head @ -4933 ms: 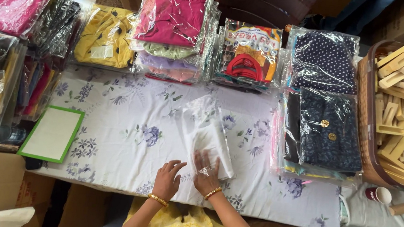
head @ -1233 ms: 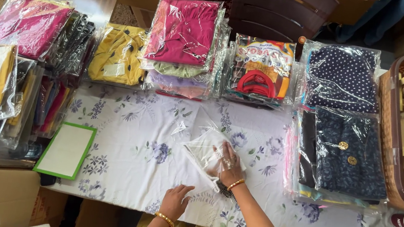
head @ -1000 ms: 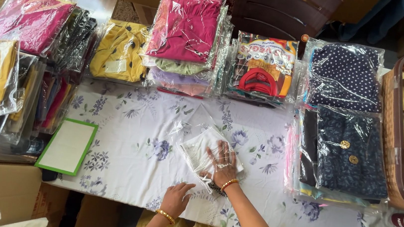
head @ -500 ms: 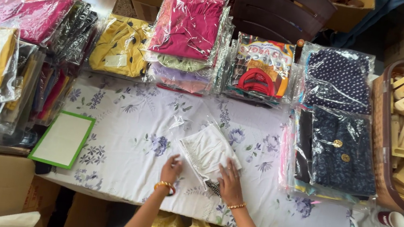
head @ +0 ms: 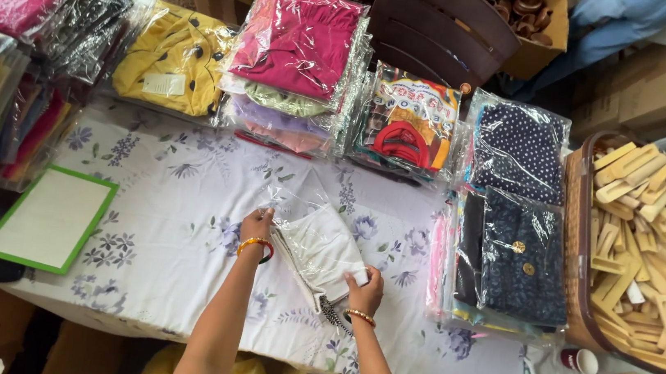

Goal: The person folds a yellow polka-dot garment on a table, wraps it in a clear plastic bag, and places it on a stack of packaged clothes. They then fold a white garment, wrap it in plastic, and hold the wrapped item.

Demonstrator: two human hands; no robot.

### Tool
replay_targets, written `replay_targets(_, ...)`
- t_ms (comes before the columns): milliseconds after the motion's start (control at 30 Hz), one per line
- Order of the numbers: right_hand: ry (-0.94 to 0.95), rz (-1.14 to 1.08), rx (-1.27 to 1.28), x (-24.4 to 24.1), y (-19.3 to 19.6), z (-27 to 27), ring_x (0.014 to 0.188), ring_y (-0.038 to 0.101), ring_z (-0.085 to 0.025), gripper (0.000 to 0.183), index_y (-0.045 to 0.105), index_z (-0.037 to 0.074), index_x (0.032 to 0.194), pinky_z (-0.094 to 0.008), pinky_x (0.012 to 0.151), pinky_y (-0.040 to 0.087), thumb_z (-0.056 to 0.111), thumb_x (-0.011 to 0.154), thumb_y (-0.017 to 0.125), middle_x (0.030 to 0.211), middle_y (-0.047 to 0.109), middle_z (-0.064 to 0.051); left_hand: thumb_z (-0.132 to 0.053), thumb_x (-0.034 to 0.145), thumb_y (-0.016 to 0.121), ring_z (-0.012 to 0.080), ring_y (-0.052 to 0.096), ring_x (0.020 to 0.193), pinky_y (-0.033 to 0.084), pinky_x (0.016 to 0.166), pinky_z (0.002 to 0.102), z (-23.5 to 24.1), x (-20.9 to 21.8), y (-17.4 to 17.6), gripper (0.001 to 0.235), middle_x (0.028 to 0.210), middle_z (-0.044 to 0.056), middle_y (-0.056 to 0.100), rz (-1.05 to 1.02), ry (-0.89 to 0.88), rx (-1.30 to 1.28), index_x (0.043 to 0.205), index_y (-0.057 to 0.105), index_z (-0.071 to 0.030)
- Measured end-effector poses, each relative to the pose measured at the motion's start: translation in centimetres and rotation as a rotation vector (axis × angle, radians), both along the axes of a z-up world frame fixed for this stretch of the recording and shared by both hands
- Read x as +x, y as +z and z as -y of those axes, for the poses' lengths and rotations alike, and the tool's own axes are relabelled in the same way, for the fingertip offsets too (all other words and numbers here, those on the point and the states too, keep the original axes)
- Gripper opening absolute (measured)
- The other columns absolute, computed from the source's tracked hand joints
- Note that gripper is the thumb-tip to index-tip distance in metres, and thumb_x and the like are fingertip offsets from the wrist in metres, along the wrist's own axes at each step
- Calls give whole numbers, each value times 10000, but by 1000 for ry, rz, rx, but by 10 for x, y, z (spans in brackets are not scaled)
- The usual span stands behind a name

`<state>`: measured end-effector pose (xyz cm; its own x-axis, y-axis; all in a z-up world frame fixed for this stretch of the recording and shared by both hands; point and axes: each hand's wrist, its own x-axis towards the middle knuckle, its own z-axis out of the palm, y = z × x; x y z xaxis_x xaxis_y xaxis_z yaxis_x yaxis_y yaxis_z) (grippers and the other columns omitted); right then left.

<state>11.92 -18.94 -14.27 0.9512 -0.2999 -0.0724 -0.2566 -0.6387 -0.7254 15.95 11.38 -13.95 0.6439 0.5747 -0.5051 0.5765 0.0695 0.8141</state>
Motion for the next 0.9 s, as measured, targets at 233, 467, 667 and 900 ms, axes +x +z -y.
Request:
replay_targets(233,67,-1,-201,10,17,-5,917,621,-307,504,710,98,1009,-407,833,517,254,615,982,1088,590,-115,-271,1007,562,125,608,636,451,515,299,-11,-14,-8,296,942,66,768,155,90,-310,1160,766,-121)
replay_targets(467,153,262,13,-5,22,-13,791,650,-205,272,678,65,761,-349,761,536,154,636,902,961,680,-43,-247,1050,508,159,584,581,455,500,302,-64,-23,1,301,920,99,737,233,321,-423,1193,735,-112)
replay_targets(667,-20,-10,154,-1,2,15,615,601,-158,217,697,32,793,-316,611,505,141,724,872,702,710,-63,-275,1088,419,180,633,632,514,526,315,-154,-27,6,331,950,99,741,276,477,-393,1219,685,-127)
replay_targets(900,-53,126,-322,-2,32,43,928,659,-280,426,686,51,1033,-401,859,511,119,669,896,1024,711,-120,-161,955,635,277,681,841,487,642,427,-193,-41,43,517,1127,166,652,173,583,-135,1444,468,-153)
